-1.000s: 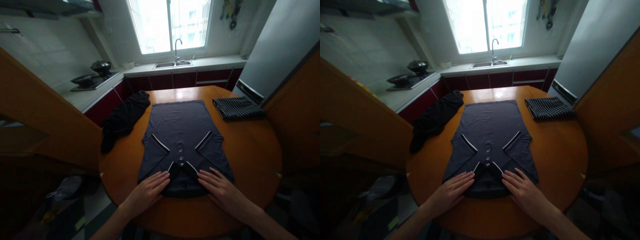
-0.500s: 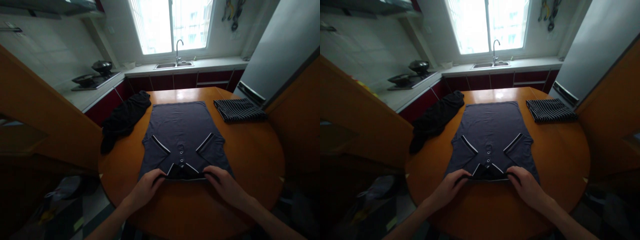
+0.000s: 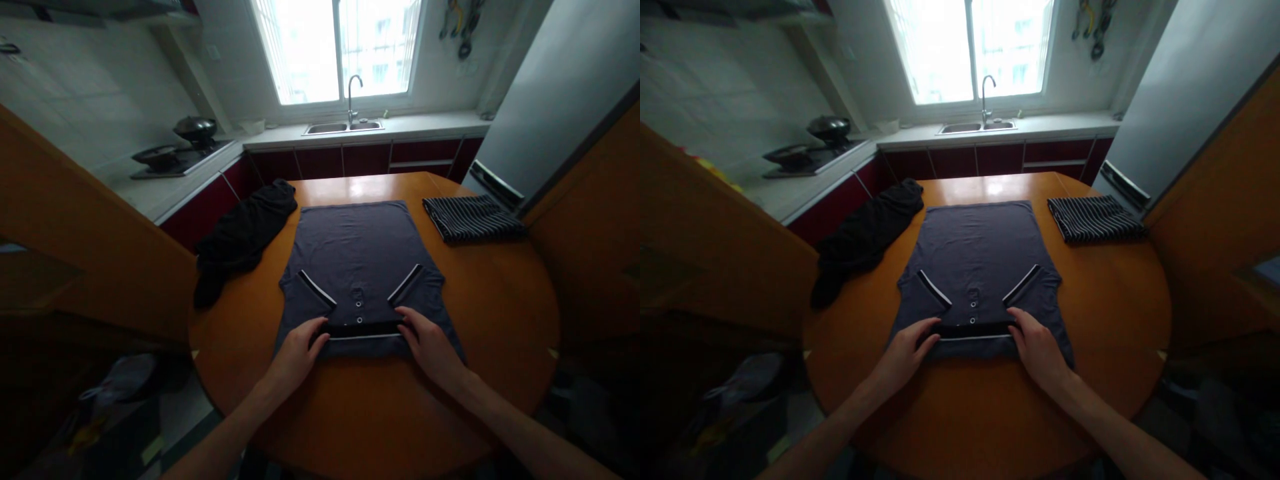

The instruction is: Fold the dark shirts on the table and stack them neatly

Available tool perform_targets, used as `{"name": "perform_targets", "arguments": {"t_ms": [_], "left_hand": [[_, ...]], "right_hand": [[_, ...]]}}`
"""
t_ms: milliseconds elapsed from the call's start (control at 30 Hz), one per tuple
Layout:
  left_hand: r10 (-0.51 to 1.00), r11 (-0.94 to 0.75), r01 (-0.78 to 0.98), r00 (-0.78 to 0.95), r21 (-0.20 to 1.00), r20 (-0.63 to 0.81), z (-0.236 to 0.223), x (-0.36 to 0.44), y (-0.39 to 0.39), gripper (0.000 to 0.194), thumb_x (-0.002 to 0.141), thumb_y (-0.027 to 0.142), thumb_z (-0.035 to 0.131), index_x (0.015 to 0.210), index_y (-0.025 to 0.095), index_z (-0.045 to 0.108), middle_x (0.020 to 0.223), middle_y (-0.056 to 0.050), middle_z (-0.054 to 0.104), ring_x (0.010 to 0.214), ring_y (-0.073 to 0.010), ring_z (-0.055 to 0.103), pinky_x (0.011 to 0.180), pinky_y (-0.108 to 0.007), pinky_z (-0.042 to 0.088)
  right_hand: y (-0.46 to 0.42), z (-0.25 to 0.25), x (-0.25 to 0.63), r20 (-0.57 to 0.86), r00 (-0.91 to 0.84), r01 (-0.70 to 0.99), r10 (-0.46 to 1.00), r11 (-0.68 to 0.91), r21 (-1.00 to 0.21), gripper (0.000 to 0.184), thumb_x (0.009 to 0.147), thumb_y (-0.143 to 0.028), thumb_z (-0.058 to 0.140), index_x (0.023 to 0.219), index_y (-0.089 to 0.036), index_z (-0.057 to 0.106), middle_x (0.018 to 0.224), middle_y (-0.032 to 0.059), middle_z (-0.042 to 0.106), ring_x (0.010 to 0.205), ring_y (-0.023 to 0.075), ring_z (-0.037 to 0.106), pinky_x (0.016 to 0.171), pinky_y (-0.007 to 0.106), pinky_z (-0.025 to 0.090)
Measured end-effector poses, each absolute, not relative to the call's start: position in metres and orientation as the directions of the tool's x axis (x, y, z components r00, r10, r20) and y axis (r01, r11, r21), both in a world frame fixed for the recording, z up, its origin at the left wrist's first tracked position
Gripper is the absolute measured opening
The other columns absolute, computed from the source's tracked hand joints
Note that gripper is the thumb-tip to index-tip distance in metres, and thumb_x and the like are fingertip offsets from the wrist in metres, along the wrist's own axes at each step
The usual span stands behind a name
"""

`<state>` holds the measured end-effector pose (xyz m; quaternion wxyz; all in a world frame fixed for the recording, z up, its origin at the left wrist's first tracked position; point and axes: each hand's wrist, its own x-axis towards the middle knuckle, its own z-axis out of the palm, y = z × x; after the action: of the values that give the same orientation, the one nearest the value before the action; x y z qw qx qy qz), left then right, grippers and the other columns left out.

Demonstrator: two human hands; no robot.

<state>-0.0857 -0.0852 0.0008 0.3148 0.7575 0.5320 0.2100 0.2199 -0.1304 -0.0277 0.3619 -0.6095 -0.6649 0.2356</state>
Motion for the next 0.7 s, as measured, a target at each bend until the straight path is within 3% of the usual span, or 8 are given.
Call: {"name": "perform_targets", "arguments": {"t_ms": [233, 467, 600, 700], "left_hand": [[0.942, -0.229, 0.745, 0.332, 0.627, -0.051, 0.000, -0.085, -0.086, 0.034, 0.096, 0.035, 0.055, 0.125, 0.020, 0.064, 0.111, -0.008, 0.075, 0.099, -0.0236, 0.072, 0.087, -0.034, 0.054], [0.950, -0.228, 0.884, 0.294, 0.409, -0.106, 0.009, -0.084, -0.077, 0.037, 0.097, 0.038, 0.055, 0.132, 0.024, 0.060, 0.091, -0.005, 0.076, 0.081, -0.0244, 0.073, 0.071, -0.030, 0.052], [0.915, -0.308, 0.829, 0.392, 0.466, -0.092, 0.009, -0.092, -0.074, 0.031, 0.097, 0.035, 0.056, 0.126, 0.026, 0.063, 0.090, -0.002, 0.074, 0.082, -0.0213, 0.072, 0.073, -0.028, 0.053], [0.905, -0.400, 0.789, 0.420, 0.466, 0.064, 0.009, -0.096, -0.078, 0.029, 0.101, 0.032, 0.048, 0.123, 0.023, 0.064, 0.105, -0.006, 0.072, 0.096, -0.0212, 0.070, 0.086, -0.033, 0.055]], "right_hand": [[-0.133, -0.024, 0.220, 0.275, -0.038, 0.654, 0.961, 0.232, -0.720, 0.030, 0.096, -0.022, 0.047, 0.124, -0.021, 0.059, 0.110, 0.0098, 0.068, 0.098, 0.0238, 0.068, 0.087, 0.039, 0.058], [-0.137, -0.019, 0.220, 0.313, -0.072, 0.668, 0.947, 0.278, -0.690, 0.025, 0.094, -0.016, 0.050, 0.116, -0.021, 0.061, 0.105, 0.0078, 0.066, 0.094, 0.0220, 0.067, 0.085, 0.037, 0.058], [-0.138, -0.022, 0.224, 0.320, -0.134, 0.704, 0.938, 0.317, -0.635, 0.023, 0.097, -0.013, 0.046, 0.112, -0.021, 0.062, 0.105, 0.0077, 0.065, 0.094, 0.0207, 0.066, 0.085, 0.036, 0.058], [-0.143, -0.020, 0.224, 0.338, -0.170, 0.776, 0.926, 0.337, -0.533, 0.026, 0.096, -0.010, 0.044, 0.107, -0.021, 0.065, 0.105, 0.0090, 0.066, 0.095, 0.0223, 0.065, 0.085, 0.038, 0.058]]}}
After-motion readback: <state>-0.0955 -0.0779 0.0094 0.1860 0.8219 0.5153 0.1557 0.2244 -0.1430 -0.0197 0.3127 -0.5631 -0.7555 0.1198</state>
